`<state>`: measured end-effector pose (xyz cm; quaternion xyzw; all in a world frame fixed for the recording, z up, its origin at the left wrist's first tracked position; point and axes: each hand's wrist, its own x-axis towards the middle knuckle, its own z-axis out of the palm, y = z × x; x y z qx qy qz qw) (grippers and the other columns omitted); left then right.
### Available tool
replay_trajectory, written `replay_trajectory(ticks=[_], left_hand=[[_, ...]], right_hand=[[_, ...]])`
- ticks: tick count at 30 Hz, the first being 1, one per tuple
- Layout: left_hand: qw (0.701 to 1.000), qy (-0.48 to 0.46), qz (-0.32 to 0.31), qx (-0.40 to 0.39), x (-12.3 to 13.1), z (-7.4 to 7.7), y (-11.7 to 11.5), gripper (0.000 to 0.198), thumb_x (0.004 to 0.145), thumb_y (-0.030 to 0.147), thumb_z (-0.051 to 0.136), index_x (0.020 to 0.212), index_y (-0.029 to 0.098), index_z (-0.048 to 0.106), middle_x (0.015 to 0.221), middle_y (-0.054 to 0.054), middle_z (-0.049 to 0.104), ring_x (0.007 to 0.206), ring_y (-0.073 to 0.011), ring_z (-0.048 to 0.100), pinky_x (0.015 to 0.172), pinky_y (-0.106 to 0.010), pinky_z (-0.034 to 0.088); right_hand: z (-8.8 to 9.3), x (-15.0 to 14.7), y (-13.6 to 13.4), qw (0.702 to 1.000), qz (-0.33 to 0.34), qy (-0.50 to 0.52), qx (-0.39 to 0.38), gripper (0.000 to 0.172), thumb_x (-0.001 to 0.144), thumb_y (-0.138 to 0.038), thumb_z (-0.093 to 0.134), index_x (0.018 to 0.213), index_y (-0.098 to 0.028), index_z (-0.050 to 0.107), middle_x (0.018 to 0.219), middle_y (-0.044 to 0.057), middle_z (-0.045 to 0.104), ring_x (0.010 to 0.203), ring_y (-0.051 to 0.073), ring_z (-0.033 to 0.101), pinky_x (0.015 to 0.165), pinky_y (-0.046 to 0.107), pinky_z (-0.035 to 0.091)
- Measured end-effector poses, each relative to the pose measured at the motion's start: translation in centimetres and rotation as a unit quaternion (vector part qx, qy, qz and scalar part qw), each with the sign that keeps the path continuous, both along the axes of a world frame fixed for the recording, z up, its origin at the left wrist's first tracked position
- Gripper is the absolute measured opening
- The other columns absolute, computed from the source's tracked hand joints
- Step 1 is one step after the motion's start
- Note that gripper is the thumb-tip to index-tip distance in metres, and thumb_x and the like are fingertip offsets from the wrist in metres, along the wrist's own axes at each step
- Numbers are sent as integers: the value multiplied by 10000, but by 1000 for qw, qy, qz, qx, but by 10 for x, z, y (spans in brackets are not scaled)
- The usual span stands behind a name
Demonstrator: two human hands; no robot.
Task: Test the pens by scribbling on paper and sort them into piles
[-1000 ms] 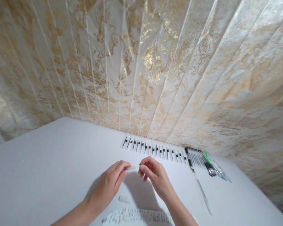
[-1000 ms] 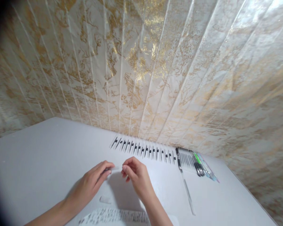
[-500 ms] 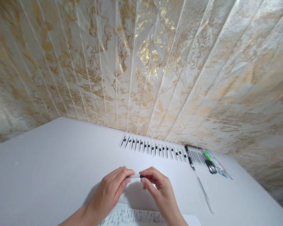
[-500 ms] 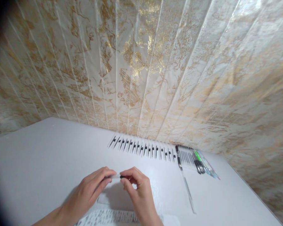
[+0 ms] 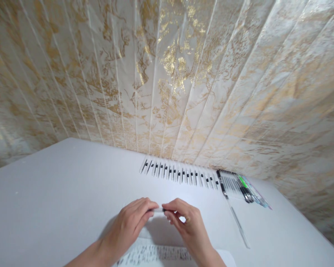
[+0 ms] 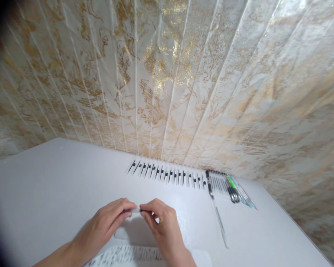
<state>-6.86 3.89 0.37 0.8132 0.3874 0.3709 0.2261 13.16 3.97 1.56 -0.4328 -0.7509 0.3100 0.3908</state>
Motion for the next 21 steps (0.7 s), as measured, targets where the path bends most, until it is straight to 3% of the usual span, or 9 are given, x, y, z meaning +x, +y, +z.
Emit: replay_trajectory(ticks=[4,8,12,15,18,21], left_hand=[[1000,1,-9,-27,-1,-1,1,193,964,146,421,1010,258,571,889,15,644,838,-153,640,753,-237,471],[998,-11,0,-58,1,0,0,183,965,152,433,1017,271,562,923,31,646,867,-140,639,769,-220,462],[998,-15,-8,-54,2,-1,-2,176,959,147,439,1002,261,567,899,23,642,846,-143,637,755,-217,461],[999,-18,-29,-20,3,-1,-2,174,951,128,435,972,239,567,848,11,617,792,-144,624,716,-216,457],[999,-25,-32,7,4,1,-2,165,946,118,435,944,227,559,818,10,597,762,-139,610,693,-210,453],[1000,-21,-10,0,5,3,-1,166,937,109,442,956,224,559,837,5,607,779,-144,615,705,-217,457]], right_hand=[[-4,3,3,998,-9,-37,-51,145,859,-154,561,874,-200,697,713,3,676,595,123,600,570,209,465],[5,3,2,997,-16,-66,-21,103,912,-235,531,909,-198,627,787,17,665,684,138,607,633,214,464],[5,-2,-1,979,-25,-188,71,268,983,-292,379,802,-203,556,760,36,628,689,164,587,617,230,414],[-2,-5,-4,962,-56,-252,89,420,1014,-341,249,713,-215,514,648,26,604,571,164,563,542,240,346],[-3,-5,-5,969,-53,-239,30,526,1025,-398,182,611,-223,456,518,-12,546,472,141,530,510,233,309],[2,-3,-5,981,-50,-187,9,462,1014,-440,243,697,-221,497,620,-4,599,567,142,572,557,212,353]])
